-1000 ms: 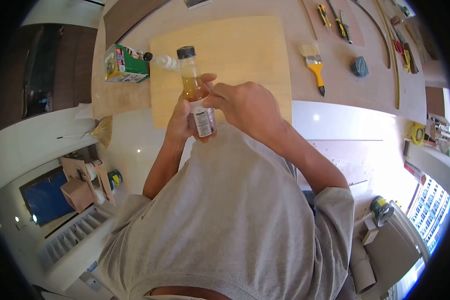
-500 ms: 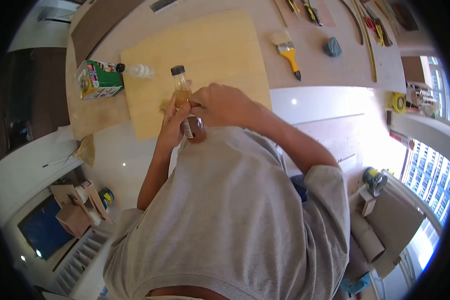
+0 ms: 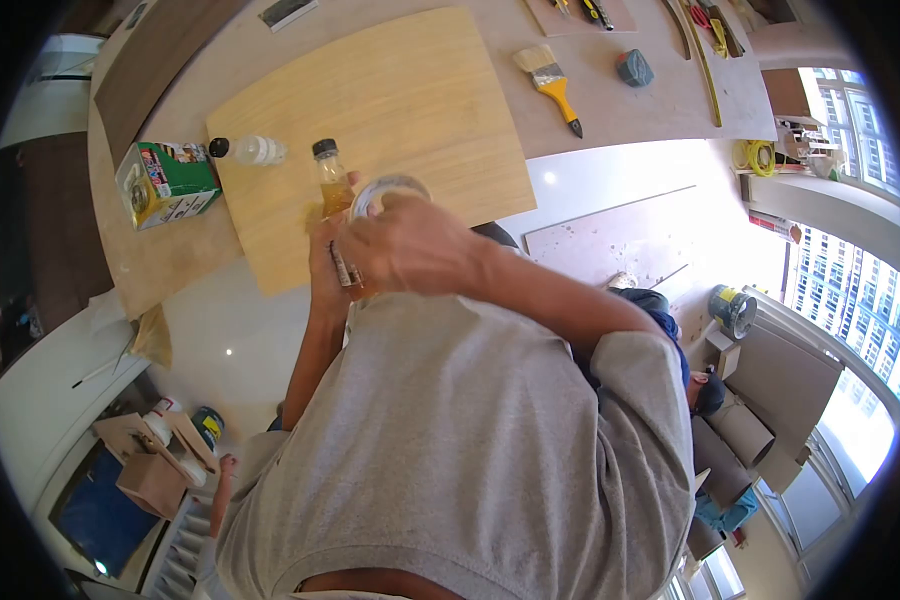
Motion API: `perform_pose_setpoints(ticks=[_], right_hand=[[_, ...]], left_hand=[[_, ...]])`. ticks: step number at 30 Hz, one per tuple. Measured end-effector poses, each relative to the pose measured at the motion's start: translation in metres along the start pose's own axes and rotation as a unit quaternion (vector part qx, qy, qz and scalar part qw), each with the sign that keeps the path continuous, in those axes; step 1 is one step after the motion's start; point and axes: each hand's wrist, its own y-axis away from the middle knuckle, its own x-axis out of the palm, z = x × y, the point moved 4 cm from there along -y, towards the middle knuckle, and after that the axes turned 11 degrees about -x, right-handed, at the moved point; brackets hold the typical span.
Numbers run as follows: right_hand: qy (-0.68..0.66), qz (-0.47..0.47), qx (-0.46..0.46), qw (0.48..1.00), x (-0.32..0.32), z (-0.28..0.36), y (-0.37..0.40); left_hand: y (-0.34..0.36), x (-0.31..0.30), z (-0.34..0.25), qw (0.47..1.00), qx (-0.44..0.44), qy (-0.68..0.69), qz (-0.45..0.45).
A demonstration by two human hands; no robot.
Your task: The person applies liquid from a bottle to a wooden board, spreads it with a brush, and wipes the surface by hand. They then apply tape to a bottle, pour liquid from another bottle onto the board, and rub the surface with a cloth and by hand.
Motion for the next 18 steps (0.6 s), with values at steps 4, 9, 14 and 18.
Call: perform_pose_setpoints(ticks=[4, 9, 14, 18], right_hand=[[-0.029, -0.076, 0.062, 0.995, -0.02, 0.004, 0.003], [-0.008, -0.053, 0.337, 0.94, -0.004, -0.08, 0.081], [0.023, -0.038, 0.465, 0.884, 0.027, -0.107, 0.143], [0.004, -0.019, 0.486, 0.874, 0.031, -0.133, 0.149]], left_hand=[[-0.017, -0.041, 0.026, 0.997, -0.047, 0.051, 0.027], [-0.03, -0.051, 0.006, 0.998, -0.012, -0.06, 0.013], [-0.05, -0.044, -0.013, 0.985, 0.046, -0.141, -0.087], [-0.081, -0.066, -0.011, 0.928, 0.158, -0.248, -0.227]])
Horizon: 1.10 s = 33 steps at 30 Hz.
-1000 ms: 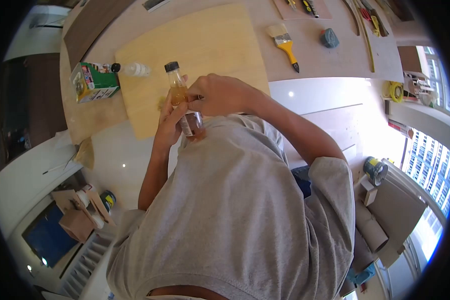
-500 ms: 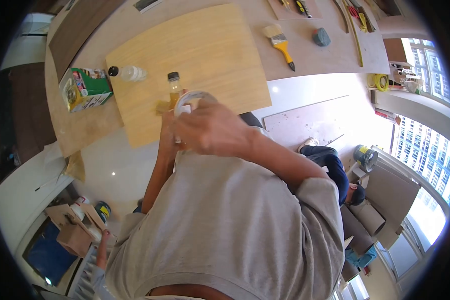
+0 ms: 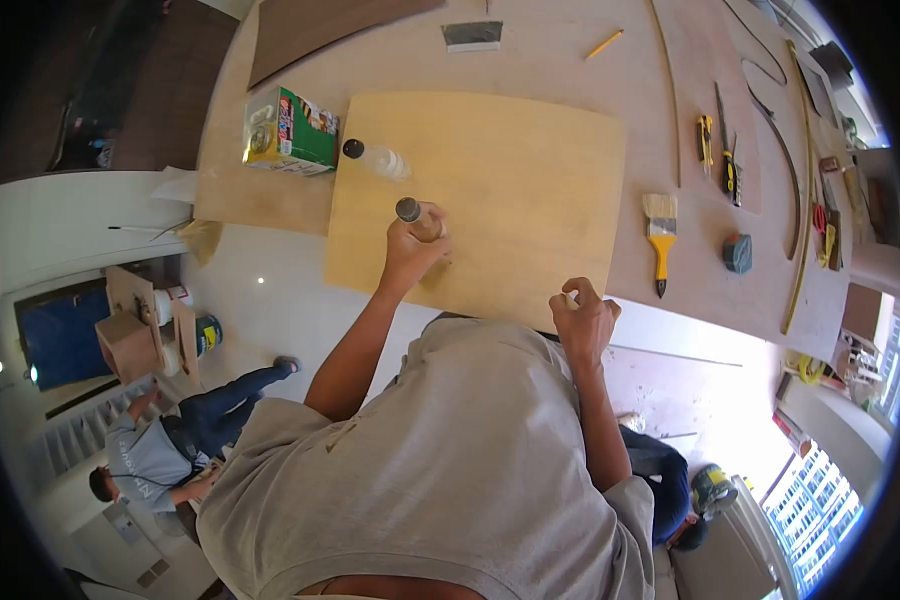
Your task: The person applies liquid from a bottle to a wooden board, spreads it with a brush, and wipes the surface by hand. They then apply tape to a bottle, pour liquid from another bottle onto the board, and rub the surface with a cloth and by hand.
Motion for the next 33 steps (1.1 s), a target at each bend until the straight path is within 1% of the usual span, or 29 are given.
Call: perform_pose_setpoints(ticks=[1, 2, 4, 5, 6, 7, 9, 10, 12, 13, 14, 15, 16, 17, 18, 19, 21, 22, 23, 25, 26, 28, 30, 31, 33], right_hand=[[-0.017, 0.009, 0.01, 1.0, -0.002, -0.003, -0.006], [0.002, -0.01, -0.005, 1.0, -0.005, -0.009, -0.013], [-0.046, -0.015, -0.025, 0.999, -0.012, -0.027, -0.028], [-0.069, -0.017, -0.034, 0.997, -0.017, -0.037, -0.036], [-0.065, 0.028, -0.016, 0.997, -0.025, -0.046, -0.043], [-0.059, 0.02, -0.02, 0.998, -0.032, -0.055, -0.045], [-0.053, 0.007, -0.032, 0.998, -0.041, -0.072, -0.05], [-0.052, -0.005, -0.054, 0.997, -0.047, -0.08, -0.051], [-0.052, 0.016, -0.051, 0.997, -0.045, -0.094, -0.054], [-0.045, 0.02, -0.04, 0.998, -0.048, -0.106, -0.053], [-0.062, 0.033, -0.02, 0.997, -0.046, -0.113, -0.052], [-0.046, -0.002, -0.075, 0.996, -0.042, -0.121, -0.05], [-0.025, -0.015, -0.088, 0.996, -0.044, -0.121, -0.05], [-0.083, 0.007, -0.072, 0.994, -0.059, -0.109, -0.051], [-0.058, -0.025, -0.12, 0.991, -0.054, -0.115, -0.05], [-0.063, -0.023, -0.111, 0.992, -0.056, -0.12, -0.051], [-0.085, -0.002, -0.112, 0.99, -0.055, -0.123, -0.049], [-0.101, 0.001, -0.104, 0.989, -0.062, -0.122, -0.049], [-0.095, -0.02, -0.101, 0.99, -0.063, -0.127, -0.048], [-0.081, -0.067, -0.093, 0.99, -0.067, -0.143, -0.048], [-0.111, -0.058, -0.077, 0.989, -0.073, -0.156, -0.048], [-0.035, -0.092, -0.092, 0.991, -0.093, -0.178, -0.053], [0.005, -0.134, -0.086, 0.987, -0.111, -0.21, -0.069], [0.004, -0.154, -0.067, 0.986, -0.116, -0.229, -0.078], [0.081, -0.181, -0.086, 0.976, -0.127, -0.254, -0.097]], left_hand=[[-0.006, -0.001, -0.003, 0.998, 0.042, -0.031, -0.047], [-0.014, -0.002, 0.0, 0.997, 0.016, 0.025, -0.067], [-0.019, 0.0, 0.002, 0.984, -0.043, 0.141, -0.1], [-0.018, -0.002, 0.002, 0.984, -0.026, 0.113, -0.133], [-0.02, -0.008, 0.007, 0.983, -0.008, 0.085, -0.163], [-0.021, -0.015, 0.012, 0.979, 0.01, 0.056, -0.195], [-0.02, -0.036, 0.025, 0.954, 0.025, 0.073, -0.289], [-0.021, -0.043, 0.016, 0.939, 0.036, 0.081, -0.331], [-0.026, -0.056, -0.004, 0.912, 0.09, 0.134, -0.377], [-0.039, -0.09, 0.021, 0.918, 0.075, 0.106, -0.375], [-0.068, -0.119, 0.043, 0.928, 0.062, 0.083, -0.357], [-0.071, -0.104, 0.006, 0.95, 0.016, 0.088, -0.298], [-0.087, -0.111, 0.002, 0.952, 0.004, 0.077, -0.297], [-0.086, -0.091, -0.033, 0.961, 0.032, 0.029, -0.272], [-0.085, -0.068, -0.061, 0.962, 0.067, 0.017, -0.264], [-0.096, -0.06, -0.065, 0.96, 0.061, 0.001, -0.274], [-0.101, -0.066, -0.074, 0.946, 0.049, -0.038, -0.318], [-0.101, -0.057, -0.086, 0.939, 0.065, -0.053, -0.334], [-0.098, -0.046, -0.095, 0.944, 0.056, -0.082, -0.316], [-0.095, -0.016, -0.12, 0.951, 0.042, -0.136, -0.276], [-0.091, 0.0, -0.132, 0.956, 0.041, -0.137, -0.257], [-0.099, 0.047, -0.159, 0.965, 0.048, -0.13, -0.223], [-0.121, 0.09, -0.177, 0.975, 0.089, -0.1, -0.178], [-0.136, 0.111, -0.183, 0.976, 0.086, -0.113, -0.163], [-0.157, 0.171, -0.2, 0.982, 0.115, -0.087, -0.118]])
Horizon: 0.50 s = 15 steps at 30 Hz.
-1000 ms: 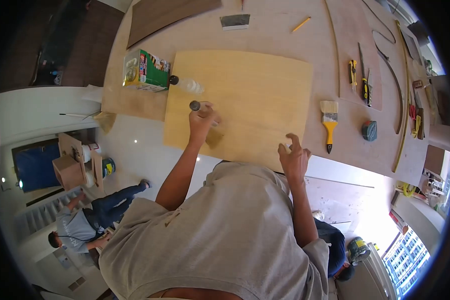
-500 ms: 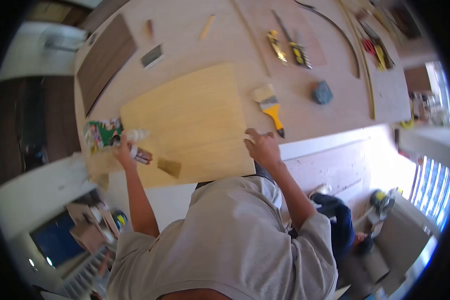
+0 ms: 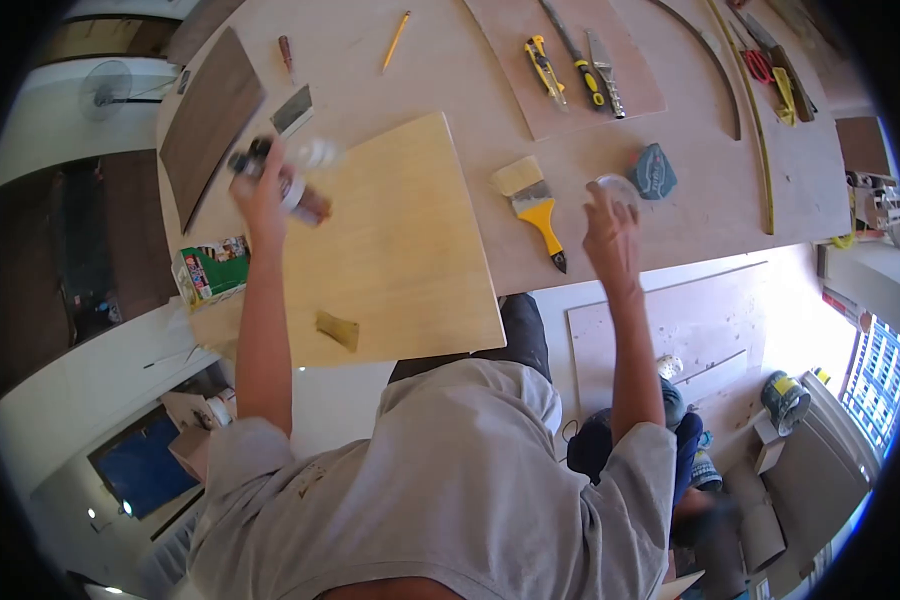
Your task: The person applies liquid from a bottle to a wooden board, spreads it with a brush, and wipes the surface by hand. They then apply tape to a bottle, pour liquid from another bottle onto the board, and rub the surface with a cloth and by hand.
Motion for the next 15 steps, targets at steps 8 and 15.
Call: perform_pose_setpoints(ticks=[8, 15], right_hand=[[-0.065, 0.025, 0.013, 0.997, 0.048, -0.028, 0.012], [0.027, -0.057, 0.026, 0.998, 0.017, 0.011, 0.018]], left_hand=[[-0.024, 0.207, -0.047, 0.983, 0.037, 0.058, 0.169], [-0.035, 0.296, -0.003, 0.986, 0.073, 0.032, 0.144]])
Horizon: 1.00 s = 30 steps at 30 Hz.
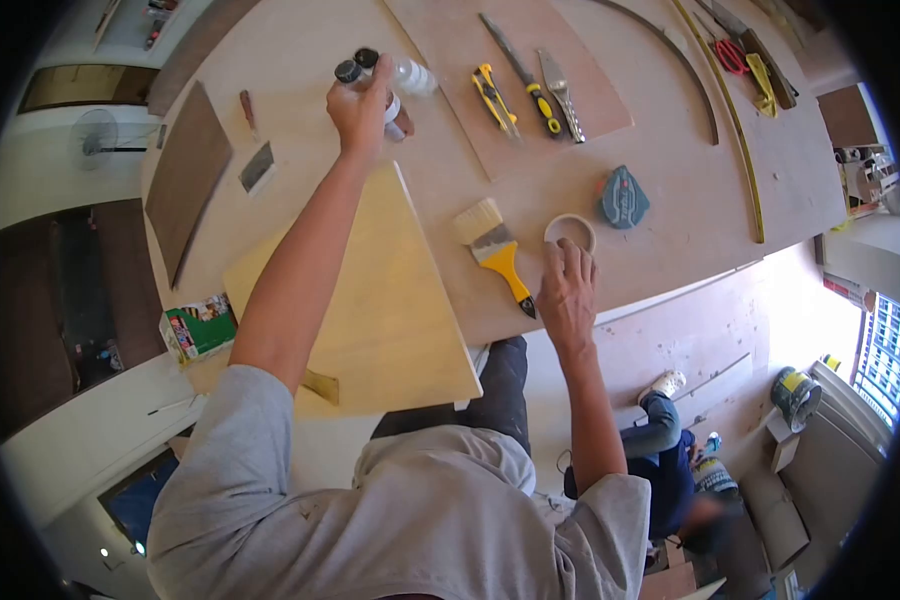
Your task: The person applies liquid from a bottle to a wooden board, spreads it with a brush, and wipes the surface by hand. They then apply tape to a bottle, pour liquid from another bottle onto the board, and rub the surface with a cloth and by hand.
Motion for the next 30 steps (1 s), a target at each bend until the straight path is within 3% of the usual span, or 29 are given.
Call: perform_pose_setpoints(ticks=[2, 5, 6, 10, 13, 15, 17, 21, 24, 27, 29, 30], right_hand=[[-0.059, 0.009, 0.032, 0.998, -0.01, 0.017, 0.0], [-0.15, 0.044, 0.032, 0.987, -0.007, 0.04, 0.009], [-0.155, 0.045, 0.025, 0.987, 0.004, 0.042, 0.016], [-0.193, 0.026, 0.028, 0.98, 0.012, 0.048, 0.005], [-0.236, 0.03, 0.078, 0.968, 0.022, 0.023, -0.048], [-0.281, -0.01, 0.161, 0.946, 0.027, 0.012, -0.104], [-0.276, -0.074, 0.25, 0.925, 0.04, 0.001, -0.152], [0.013, -0.072, 0.035, 0.997, 0.041, -0.011, -0.23], [0.195, -0.008, -0.09, 0.977, 0.071, -0.037, -0.267], [0.281, 0.088, -0.219, 0.93, 0.104, -0.088, -0.303], [0.236, 0.303, -0.191, 0.903, 0.114, -0.125, -0.321], [0.126, 0.243, -0.196, 0.942, 0.094, -0.117, -0.314]], left_hand=[[-0.005, 0.014, 0.029, 0.998, -0.036, 0.057, 0.008], [-0.004, 0.017, 0.076, 0.993, 0.057, -0.01, -0.101], [0.003, 0.019, 0.058, 0.99, 0.056, -0.012, -0.132], [0.01, 0.025, 0.063, 0.993, -0.028, 0.071, -0.086], [0.028, 0.014, 0.082, 0.998, -0.045, 0.036, -0.012], [0.04, 0.003, 0.088, 0.998, 0.009, -0.053, 0.017], [0.04, -0.008, 0.081, 0.996, -0.028, -0.078, 0.034], [0.02, -0.023, 0.073, 0.983, -0.096, -0.112, 0.107], [-0.007, -0.033, 0.071, 0.993, -0.017, -0.115, 0.01], [-0.047, -0.029, 0.1, 0.992, -0.106, -0.002, 0.073], [-0.068, -0.008, 0.114, 0.994, -0.06, -0.031, 0.084], [-0.059, -0.014, 0.131, 0.994, -0.055, -0.06, 0.069]])
